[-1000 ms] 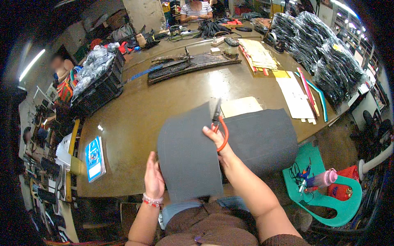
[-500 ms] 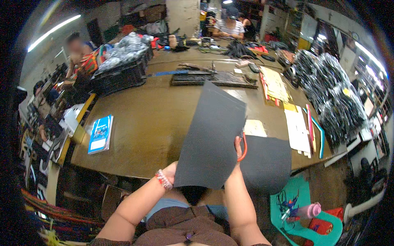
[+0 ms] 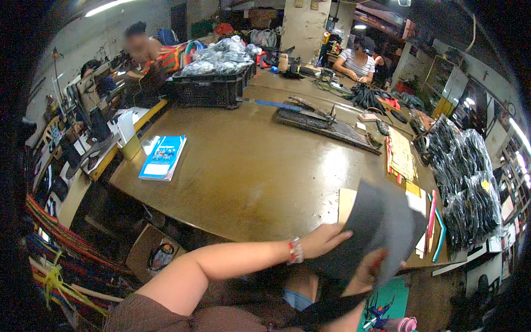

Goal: The person cuts a large sheet of dark gray material with red-handled scissors, following pre-drawn lines to separate it into smaller pieces. The person briefly pauses to operate a tablet on the table before resuming cutting.

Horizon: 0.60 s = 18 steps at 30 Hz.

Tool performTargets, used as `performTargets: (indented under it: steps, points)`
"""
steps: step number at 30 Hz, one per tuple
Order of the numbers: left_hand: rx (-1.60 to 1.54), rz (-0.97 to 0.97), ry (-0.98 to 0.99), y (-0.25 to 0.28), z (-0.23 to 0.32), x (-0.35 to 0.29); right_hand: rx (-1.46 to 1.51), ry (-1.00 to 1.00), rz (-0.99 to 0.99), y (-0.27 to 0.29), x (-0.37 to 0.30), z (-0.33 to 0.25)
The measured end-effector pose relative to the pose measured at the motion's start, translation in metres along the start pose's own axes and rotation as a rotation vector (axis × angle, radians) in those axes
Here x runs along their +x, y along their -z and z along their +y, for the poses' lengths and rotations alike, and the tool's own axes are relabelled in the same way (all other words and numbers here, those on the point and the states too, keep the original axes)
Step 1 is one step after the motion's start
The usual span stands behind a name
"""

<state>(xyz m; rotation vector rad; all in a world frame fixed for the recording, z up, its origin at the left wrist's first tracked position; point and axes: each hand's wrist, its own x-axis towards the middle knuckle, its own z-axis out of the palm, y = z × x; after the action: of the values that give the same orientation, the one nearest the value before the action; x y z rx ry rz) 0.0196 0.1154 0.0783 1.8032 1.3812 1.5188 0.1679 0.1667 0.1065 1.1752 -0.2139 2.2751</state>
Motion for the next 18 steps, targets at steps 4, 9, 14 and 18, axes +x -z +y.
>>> performTargets:
  steps: [4, 9, 14, 18]
  points:
    - [-0.08, 0.347, 0.059, 0.035, 0.031, 0.065, -0.194, 0.15, 0.069, -0.05, -0.002, -0.032]
    - [-0.018, 0.932, -0.168, 0.163, 0.044, 0.112, -0.642, 0.137, 0.076, -0.064, -0.016, -0.055]
    - [0.263, 1.529, 0.023, 0.327, 0.008, 0.055, -0.933, 0.374, 0.325, -0.045, -0.02, -0.069]
    - [0.049, 1.838, 0.037, 0.368, -0.058, -0.035, -1.294, 0.407, 0.565, -0.015, -0.021, -0.072]
